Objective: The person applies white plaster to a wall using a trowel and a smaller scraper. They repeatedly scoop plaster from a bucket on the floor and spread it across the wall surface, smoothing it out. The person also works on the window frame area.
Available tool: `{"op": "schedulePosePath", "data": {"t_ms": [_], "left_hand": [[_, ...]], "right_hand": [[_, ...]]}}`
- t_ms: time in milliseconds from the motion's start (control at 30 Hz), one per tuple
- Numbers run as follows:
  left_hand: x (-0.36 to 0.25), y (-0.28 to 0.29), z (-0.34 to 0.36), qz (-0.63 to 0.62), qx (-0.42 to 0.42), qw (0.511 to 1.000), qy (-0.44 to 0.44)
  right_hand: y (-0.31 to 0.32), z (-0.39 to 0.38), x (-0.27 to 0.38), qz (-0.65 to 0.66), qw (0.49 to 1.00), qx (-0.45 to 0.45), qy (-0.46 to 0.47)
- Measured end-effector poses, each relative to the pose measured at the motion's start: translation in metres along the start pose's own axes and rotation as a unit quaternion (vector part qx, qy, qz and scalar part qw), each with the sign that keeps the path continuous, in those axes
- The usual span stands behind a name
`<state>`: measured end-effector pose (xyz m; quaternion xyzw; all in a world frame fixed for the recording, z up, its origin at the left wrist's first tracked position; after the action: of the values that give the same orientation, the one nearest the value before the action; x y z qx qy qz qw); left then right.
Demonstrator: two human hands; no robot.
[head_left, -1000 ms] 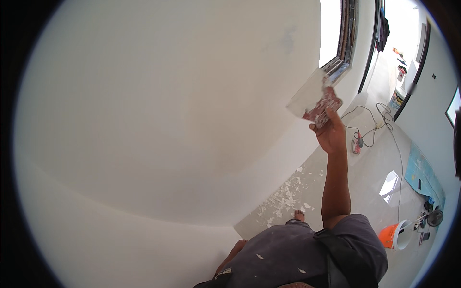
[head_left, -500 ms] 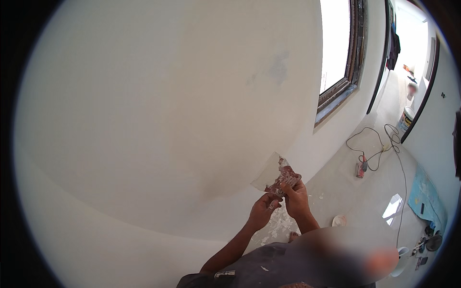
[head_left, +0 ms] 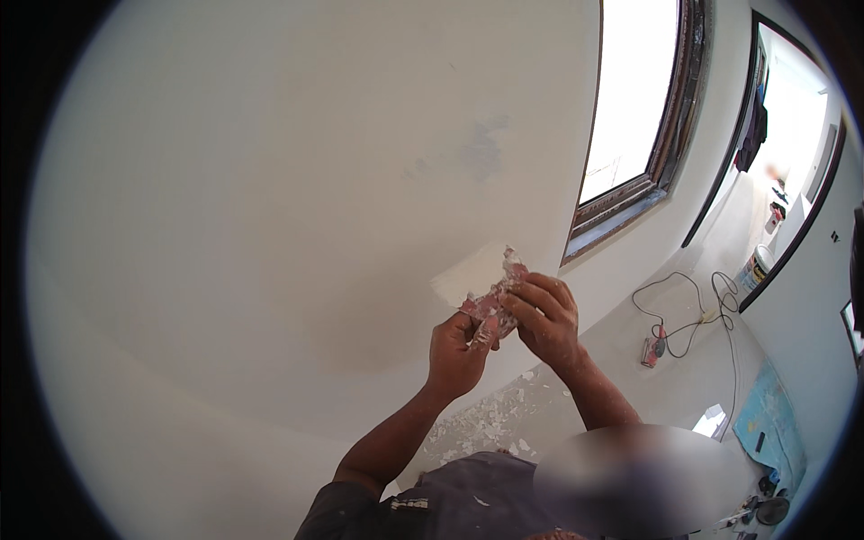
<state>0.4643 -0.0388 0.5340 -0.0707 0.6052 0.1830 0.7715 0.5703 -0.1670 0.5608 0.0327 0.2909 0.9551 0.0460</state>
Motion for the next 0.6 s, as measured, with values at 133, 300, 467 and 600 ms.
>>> {"op": "schedulePosePath", "data": {"t_ms": [133,300,467,600], "left_hand": [[-0.02,-0.014,0.01,-0.084,0.078,0.983,-0.14],[0.021,-0.022,0.0,-0.046,0.079,0.996,0.003],[0.085,-0.028,-0.015,-0.045,0.06,0.99,0.121],[0.12,-0.027,-0.027,-0.047,0.06,0.985,0.156]], "right_hand": [[0.02,0.064,-0.079,0.203,0.964,-0.011,-0.169],[0.028,0.135,-0.147,0.305,0.912,0.031,-0.272],[0.017,0.153,-0.138,0.292,0.915,0.049,-0.276],[0.017,0.159,-0.125,0.184,0.952,-0.02,-0.243]]}}
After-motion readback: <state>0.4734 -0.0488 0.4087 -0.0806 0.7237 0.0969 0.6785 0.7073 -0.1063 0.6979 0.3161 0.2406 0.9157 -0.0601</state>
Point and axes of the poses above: each hand's wrist, its own z-axis towards the middle knuckle, its own y-axis out of the back of the hand, x = y × z, the point moved 3 cm from there along z, towards the middle knuckle, and after that the axes turned 8 degrees about x, right-handed, at the moved point
